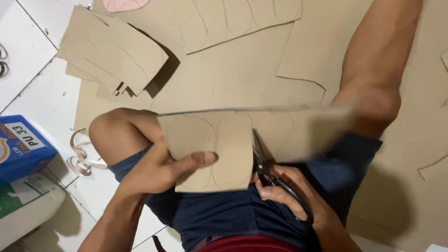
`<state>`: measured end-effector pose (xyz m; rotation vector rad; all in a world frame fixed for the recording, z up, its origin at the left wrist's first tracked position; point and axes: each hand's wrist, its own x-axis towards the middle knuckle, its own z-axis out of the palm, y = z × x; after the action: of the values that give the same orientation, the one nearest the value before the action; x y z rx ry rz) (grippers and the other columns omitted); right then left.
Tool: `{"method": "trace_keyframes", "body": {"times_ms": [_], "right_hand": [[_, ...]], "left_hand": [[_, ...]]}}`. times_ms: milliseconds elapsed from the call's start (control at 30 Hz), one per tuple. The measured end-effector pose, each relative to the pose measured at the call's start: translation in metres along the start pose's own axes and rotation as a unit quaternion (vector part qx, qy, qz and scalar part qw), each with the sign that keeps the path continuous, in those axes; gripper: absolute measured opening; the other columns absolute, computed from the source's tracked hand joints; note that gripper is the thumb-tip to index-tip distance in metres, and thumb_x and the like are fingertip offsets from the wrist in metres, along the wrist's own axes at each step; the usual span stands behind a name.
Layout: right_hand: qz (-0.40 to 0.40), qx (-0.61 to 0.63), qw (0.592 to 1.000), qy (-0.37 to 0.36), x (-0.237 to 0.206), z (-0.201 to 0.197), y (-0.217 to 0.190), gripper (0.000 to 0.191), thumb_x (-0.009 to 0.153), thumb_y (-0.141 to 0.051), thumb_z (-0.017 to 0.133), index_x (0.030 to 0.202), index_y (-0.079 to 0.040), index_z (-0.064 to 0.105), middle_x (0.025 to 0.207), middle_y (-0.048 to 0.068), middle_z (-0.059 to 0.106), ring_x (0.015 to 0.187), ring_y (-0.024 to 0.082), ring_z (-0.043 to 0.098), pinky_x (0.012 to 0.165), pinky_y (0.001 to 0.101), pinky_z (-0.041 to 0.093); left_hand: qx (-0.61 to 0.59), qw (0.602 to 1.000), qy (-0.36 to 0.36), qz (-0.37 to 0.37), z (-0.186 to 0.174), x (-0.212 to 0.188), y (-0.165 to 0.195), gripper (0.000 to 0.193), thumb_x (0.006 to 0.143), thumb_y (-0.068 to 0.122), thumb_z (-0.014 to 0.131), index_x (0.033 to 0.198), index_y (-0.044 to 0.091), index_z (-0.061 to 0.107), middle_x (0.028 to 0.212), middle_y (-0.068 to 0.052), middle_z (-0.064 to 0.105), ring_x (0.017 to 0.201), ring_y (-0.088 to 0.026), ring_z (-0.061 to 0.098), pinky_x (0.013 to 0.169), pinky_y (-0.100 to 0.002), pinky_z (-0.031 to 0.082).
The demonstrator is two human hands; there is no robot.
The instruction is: The person sits on the floor cutting cardboard sheets printed with sandal sole outlines into individual shoe patterns using scissors. They cut out one sole shape, stack the finished cutouts aside, and continue cutting additional soles from the remaining sheets.
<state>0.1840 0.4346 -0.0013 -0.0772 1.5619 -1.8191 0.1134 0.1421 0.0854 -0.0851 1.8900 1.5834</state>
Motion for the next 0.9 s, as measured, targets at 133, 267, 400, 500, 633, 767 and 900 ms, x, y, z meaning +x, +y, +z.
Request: {"method": "trace_keyframes", "body": {"times_ms": [133, 267, 400, 500, 633, 767, 900], "right_hand": [[-0.013, -0.035, 0.993, 0.113, 0.008, 0.013, -0.004, 0.04, 0.085, -0.016, 0.074, 0.121, 0.0, 0.068, 0.098, 0.002, 0.077, 0.087, 0.009, 0.067, 0.077, 0.0258, 0.055], [-0.106, -0.138, 0.967, 0.189, 0.014, 0.017, -0.004, 0.034, 0.088, -0.017, 0.076, 0.116, 0.002, 0.07, 0.096, 0.003, 0.074, 0.086, 0.008, 0.067, 0.074, 0.0239, 0.054], [-0.048, -0.052, 0.979, 0.191, 0.01, 0.02, 0.002, 0.031, 0.09, -0.018, 0.075, 0.113, 0.002, 0.073, 0.088, 0.003, 0.073, 0.076, 0.006, 0.061, 0.066, 0.0222, 0.049], [-0.081, -0.004, 0.98, 0.182, 0.011, 0.021, 0.008, 0.03, 0.092, -0.017, 0.073, 0.113, 0.004, 0.072, 0.091, 0.002, 0.073, 0.079, 0.005, 0.063, 0.068, 0.0212, 0.05], [-0.08, -0.076, 0.969, 0.219, 0.009, 0.021, 0.013, 0.021, 0.092, -0.014, 0.075, 0.103, 0.004, 0.075, 0.073, -0.001, 0.065, 0.063, 0.003, 0.054, 0.054, 0.02, 0.043], [-0.068, -0.053, 0.966, 0.243, 0.008, 0.023, 0.017, 0.021, 0.089, -0.014, 0.073, 0.101, 0.003, 0.076, 0.057, -0.002, 0.058, 0.047, 0.003, 0.051, 0.042, 0.0212, 0.038], [-0.049, -0.083, 0.964, 0.247, 0.008, 0.023, 0.016, 0.018, 0.089, -0.014, 0.076, 0.093, 0.004, 0.076, 0.053, 0.001, 0.058, 0.043, 0.005, 0.052, 0.04, 0.0234, 0.038]], "left_hand": [[-0.164, 0.986, 0.004, -0.023, 0.015, 0.009, -0.001, 0.051, 0.086, 0.009, 0.073, 0.133, -0.005, 0.059, 0.121, -0.013, 0.071, 0.113, -0.022, 0.066, 0.096, -0.034, 0.053], [-0.22, 0.975, 0.027, -0.015, 0.025, 0.015, -0.007, 0.054, 0.085, 0.009, 0.073, 0.135, -0.007, 0.058, 0.125, -0.015, 0.07, 0.117, -0.025, 0.066, 0.1, -0.036, 0.052], [-0.177, 0.983, 0.047, -0.034, 0.026, 0.011, -0.009, 0.056, 0.084, 0.011, 0.074, 0.135, -0.006, 0.057, 0.122, -0.017, 0.072, 0.115, -0.025, 0.067, 0.099, -0.037, 0.053], [-0.192, 0.981, 0.034, -0.017, 0.026, 0.012, -0.009, 0.058, 0.085, 0.013, 0.075, 0.136, -0.007, 0.057, 0.122, -0.018, 0.07, 0.116, -0.027, 0.066, 0.098, -0.038, 0.053], [-0.197, 0.979, 0.041, -0.038, 0.027, 0.015, -0.012, 0.061, 0.084, 0.014, 0.075, 0.138, -0.005, 0.055, 0.125, -0.018, 0.07, 0.119, -0.027, 0.066, 0.101, -0.038, 0.052], [-0.218, 0.975, 0.044, -0.031, 0.03, 0.016, -0.019, 0.064, 0.083, 0.012, 0.075, 0.14, -0.006, 0.051, 0.126, -0.02, 0.068, 0.12, -0.028, 0.065, 0.101, -0.039, 0.053], [-0.287, 0.957, 0.032, -0.033, 0.032, 0.018, -0.024, 0.066, 0.083, 0.008, 0.074, 0.141, -0.006, 0.048, 0.128, -0.02, 0.066, 0.12, -0.029, 0.064, 0.101, -0.04, 0.052]]}}
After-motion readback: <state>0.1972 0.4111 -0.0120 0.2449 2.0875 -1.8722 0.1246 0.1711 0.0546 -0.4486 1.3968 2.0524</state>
